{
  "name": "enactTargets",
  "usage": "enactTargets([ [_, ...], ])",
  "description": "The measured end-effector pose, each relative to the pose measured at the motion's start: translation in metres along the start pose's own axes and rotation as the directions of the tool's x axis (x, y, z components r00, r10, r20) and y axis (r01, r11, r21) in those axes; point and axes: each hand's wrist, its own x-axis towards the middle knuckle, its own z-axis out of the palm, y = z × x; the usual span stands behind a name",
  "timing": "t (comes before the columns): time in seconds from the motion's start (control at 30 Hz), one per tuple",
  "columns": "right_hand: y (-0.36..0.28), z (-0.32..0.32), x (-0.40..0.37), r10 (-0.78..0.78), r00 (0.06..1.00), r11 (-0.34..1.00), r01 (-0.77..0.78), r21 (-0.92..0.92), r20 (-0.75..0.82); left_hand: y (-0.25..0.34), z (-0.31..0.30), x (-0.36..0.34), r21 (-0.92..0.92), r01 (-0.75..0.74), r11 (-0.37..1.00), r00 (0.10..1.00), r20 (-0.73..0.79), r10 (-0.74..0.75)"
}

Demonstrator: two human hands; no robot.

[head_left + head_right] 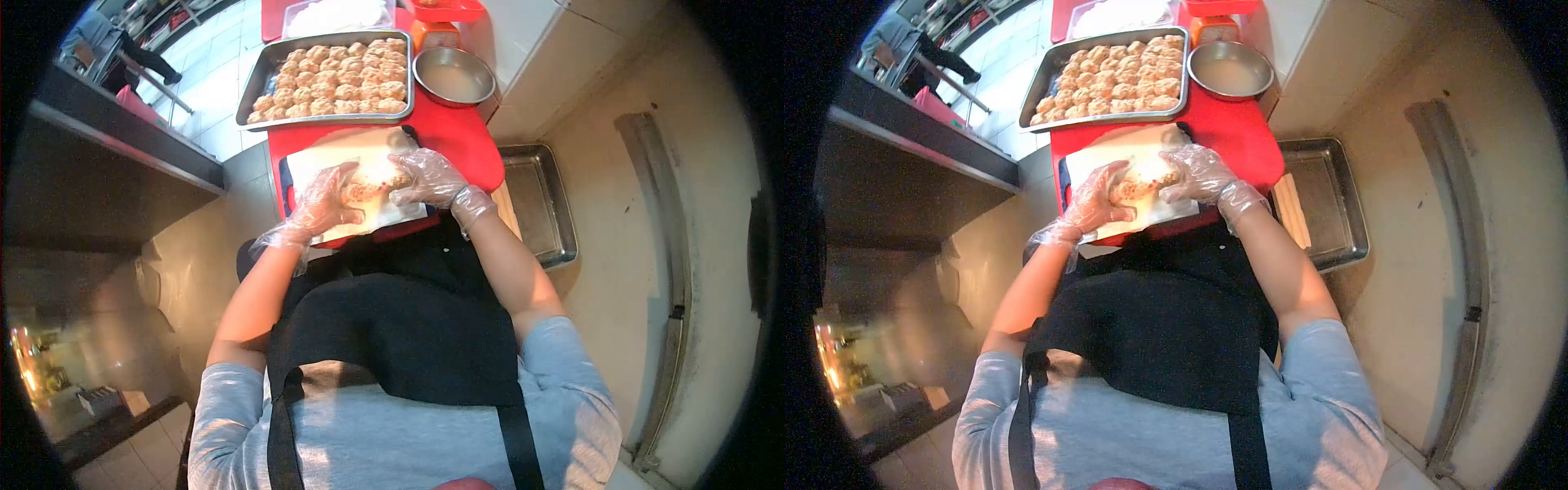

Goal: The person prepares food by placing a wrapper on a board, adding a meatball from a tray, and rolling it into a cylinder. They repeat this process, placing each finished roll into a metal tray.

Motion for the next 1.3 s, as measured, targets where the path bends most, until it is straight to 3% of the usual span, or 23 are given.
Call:
enactTargets([
  [0.07, -0.013, 0.010, 0.003, -0.048, 0.999, 0.995, 0.047, -0.089, -0.014, -0.013, 0.006, -0.011, -0.088, 0.035, 0.995, 0.999, -0.029, -0.037],
  [0.17, -0.011, 0.038, 0.018, -0.059, 0.992, 0.998, 0.058, 0.013, 0.113, -0.036, 0.025, -0.019, -0.132, -0.018, 0.991, 0.994, -0.108, 0.004],
  [0.23, -0.024, 0.033, 0.021, -0.100, 0.994, 0.995, 0.101, -0.015, 0.035, -0.036, 0.017, -0.017, -0.113, -0.042, 0.993, 0.993, -0.113, 0.029],
  [0.3, -0.035, 0.024, 0.024, -0.094, 0.995, 0.992, 0.095, -0.086, 0.019, -0.033, 0.017, -0.018, -0.091, -0.140, 0.986, 0.970, -0.212, 0.118],
  [0.37, -0.040, 0.042, 0.029, -0.169, 0.971, 0.978, 0.144, -0.150, -0.167, -0.033, 0.017, -0.017, -0.004, -0.229, 0.973, 0.927, -0.307, 0.216],
  [0.43, -0.048, 0.045, 0.036, -0.012, 0.996, 0.997, 0.018, -0.074, 0.085, -0.037, 0.015, -0.021, -0.113, -0.081, 0.990, 0.985, -0.160, 0.062],
  [0.5, -0.051, 0.044, 0.041, 0.038, 0.991, 0.991, -0.020, -0.131, 0.130, -0.040, 0.013, -0.024, -0.201, 0.082, 0.976, 0.996, -0.001, -0.084],
  [0.57, -0.055, 0.042, 0.044, 0.092, 0.982, 0.980, -0.060, -0.189, 0.167, -0.046, 0.016, -0.028, -0.129, -0.025, 0.991, 0.984, -0.177, 0.002],
  [0.63, -0.065, 0.032, 0.046, -0.046, 0.996, 0.995, 0.052, -0.080, 0.073, -0.031, 0.001, -0.032, -0.066, -0.057, 0.996, 0.954, -0.299, 0.035],
  [0.7, -0.066, 0.044, 0.048, -0.140, 0.989, 0.990, 0.141, 0.024, -0.036, -0.041, 0.005, -0.035, -0.126, 0.013, 0.992, 0.979, -0.200, -0.038],
  [0.77, -0.058, 0.064, 0.048, -0.120, 0.992, 0.992, 0.118, -0.043, -0.035, -0.060, 0.013, -0.038, -0.146, 0.034, 0.989, 0.993, -0.108, -0.050],
  [0.83, -0.062, 0.063, 0.048, -0.119, 0.993, 0.993, 0.119, -0.023, -0.024, -0.064, 0.014, -0.039, -0.439, 0.040, 0.898, 0.984, -0.137, -0.111],
  [0.87, -0.060, 0.059, 0.047, -0.138, 0.990, 0.988, 0.138, -0.068, 0.007, -0.065, 0.014, -0.039, -0.440, -0.004, 0.898, 0.978, -0.189, -0.088],
  [0.97, -0.075, 0.052, 0.052, -0.262, 0.906, 0.964, 0.258, -0.060, -0.333, -0.057, -0.001, -0.044, -0.261, -0.069, 0.963, 0.960, -0.281, -0.007],
  [1.0, -0.084, 0.049, 0.052, -0.263, 0.918, 0.963, 0.270, -0.017, -0.298, -0.058, -0.004, -0.048, -0.169, -0.074, 0.983, 0.956, -0.293, 0.021],
  [1.07, -0.085, 0.064, 0.053, -0.170, 0.981, 0.984, 0.164, -0.064, -0.092, -0.074, 0.008, -0.048, -0.117, -0.047, 0.992, 0.988, -0.150, 0.030],
  [1.13, -0.082, 0.066, 0.062, -0.046, 0.985, 0.995, 0.060, -0.081, 0.169, -0.087, 0.011, -0.047, -0.134, -0.008, 0.991, 0.998, -0.067, -0.001],
  [1.17, -0.078, 0.062, 0.063, -0.048, 0.990, 0.997, 0.056, -0.055, 0.133, -0.094, 0.011, -0.046, -0.177, 0.023, 0.984, 0.998, -0.054, -0.033],
  [1.27, -0.074, 0.038, 0.053, -0.001, 1.000, 0.995, 0.000, 0.095, 0.015, -0.071, -0.020, -0.056, -0.138, -0.064, 0.988, 0.974, -0.225, 0.031],
  [1.3, -0.076, 0.037, 0.055, 0.013, 0.997, 0.998, -0.017, 0.061, 0.075, -0.071, -0.020, -0.057, -0.155, -0.045, 0.987, 0.976, -0.218, 0.010],
])
